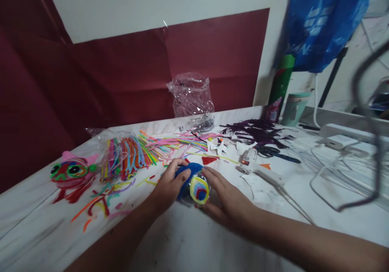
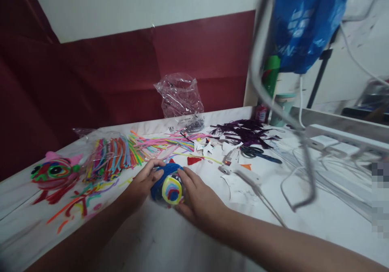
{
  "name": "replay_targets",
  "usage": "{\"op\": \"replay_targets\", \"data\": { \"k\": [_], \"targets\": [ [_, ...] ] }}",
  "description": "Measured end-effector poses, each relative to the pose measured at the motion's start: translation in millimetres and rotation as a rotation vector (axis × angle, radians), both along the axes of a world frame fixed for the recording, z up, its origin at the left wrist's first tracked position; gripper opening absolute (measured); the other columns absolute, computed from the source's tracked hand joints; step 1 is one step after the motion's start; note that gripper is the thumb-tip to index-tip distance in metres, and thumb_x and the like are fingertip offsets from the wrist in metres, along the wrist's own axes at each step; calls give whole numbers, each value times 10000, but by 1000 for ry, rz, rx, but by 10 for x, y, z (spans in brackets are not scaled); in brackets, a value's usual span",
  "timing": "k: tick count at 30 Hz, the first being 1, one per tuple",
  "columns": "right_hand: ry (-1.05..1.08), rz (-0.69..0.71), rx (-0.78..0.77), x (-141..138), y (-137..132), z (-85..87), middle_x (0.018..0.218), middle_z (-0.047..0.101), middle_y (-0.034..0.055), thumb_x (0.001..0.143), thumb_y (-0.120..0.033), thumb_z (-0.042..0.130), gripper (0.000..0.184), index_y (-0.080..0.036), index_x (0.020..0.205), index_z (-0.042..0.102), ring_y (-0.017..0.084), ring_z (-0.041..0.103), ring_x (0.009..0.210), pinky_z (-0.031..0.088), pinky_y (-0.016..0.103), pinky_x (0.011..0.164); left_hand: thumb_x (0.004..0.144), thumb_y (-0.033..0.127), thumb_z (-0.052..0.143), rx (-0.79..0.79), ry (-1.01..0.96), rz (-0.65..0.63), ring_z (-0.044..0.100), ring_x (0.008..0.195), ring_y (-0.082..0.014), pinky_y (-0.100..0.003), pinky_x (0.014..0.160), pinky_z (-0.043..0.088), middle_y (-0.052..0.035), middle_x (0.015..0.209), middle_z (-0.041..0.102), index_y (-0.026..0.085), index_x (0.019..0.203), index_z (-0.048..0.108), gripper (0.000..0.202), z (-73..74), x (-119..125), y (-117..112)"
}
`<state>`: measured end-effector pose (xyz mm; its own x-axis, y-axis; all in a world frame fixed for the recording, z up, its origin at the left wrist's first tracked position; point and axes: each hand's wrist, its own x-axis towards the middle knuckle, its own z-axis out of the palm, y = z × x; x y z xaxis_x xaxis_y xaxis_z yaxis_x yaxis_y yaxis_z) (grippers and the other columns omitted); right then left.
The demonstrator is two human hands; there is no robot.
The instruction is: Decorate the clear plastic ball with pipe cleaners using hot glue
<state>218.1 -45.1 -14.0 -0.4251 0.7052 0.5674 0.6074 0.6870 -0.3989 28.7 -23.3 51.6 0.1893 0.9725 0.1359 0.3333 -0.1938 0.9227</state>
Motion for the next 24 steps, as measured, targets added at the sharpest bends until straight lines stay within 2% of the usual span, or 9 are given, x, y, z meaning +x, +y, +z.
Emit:
{"op": "replay_targets", "data": {
  "k": [11, 17, 21, 24],
  "targets": [
    [-21, 6, -14, 15, -30, 31, 1421, 392, 271, 820, -250, 600, 673, -103, 1404, 300, 346, 398, 1330, 401, 522, 1052, 675, 334, 629, 102, 151, 107, 542, 857, -219, -329, 788, 425, -12, 862, 570, 211, 915, 505, 296, 16, 85, -37],
    [-33, 0, 1, 8, -35, 22, 1427, 381, 270, 817, -259, 609, 694, -117, 1406, 273, 346, 411, 1320, 409, 528, 1043, 814, 513, 491, 112, 39, 42, 538, 860, -207, -300, 752, 435, -17, 877, 582, 213, 887, 529, 310, -17, 35, -7],
    [-22, 2, 19, 6, -16, -9, 1440, 369, 246, 821, -232, 601, 708, -166, 1420, 229, 337, 392, 1333, 397, 541, 1045, 837, 574, 442, 100, 9, 31, 552, 858, -212, -299, 752, 448, -10, 823, 596, 214, 885, 565, 383, 7, 4, -16],
    [37, 24, -26, 11, 14, -3, 1433, 387, 220, 795, -208, 613, 738, -192, 1420, 222, 333, 402, 1323, 402, 539, 1038, 842, 581, 433, 64, -22, 4, 570, 911, -227, -324, 806, 451, -31, 909, 628, 209, 962, 592, 422, -14, -22, 7]
  ]
}}
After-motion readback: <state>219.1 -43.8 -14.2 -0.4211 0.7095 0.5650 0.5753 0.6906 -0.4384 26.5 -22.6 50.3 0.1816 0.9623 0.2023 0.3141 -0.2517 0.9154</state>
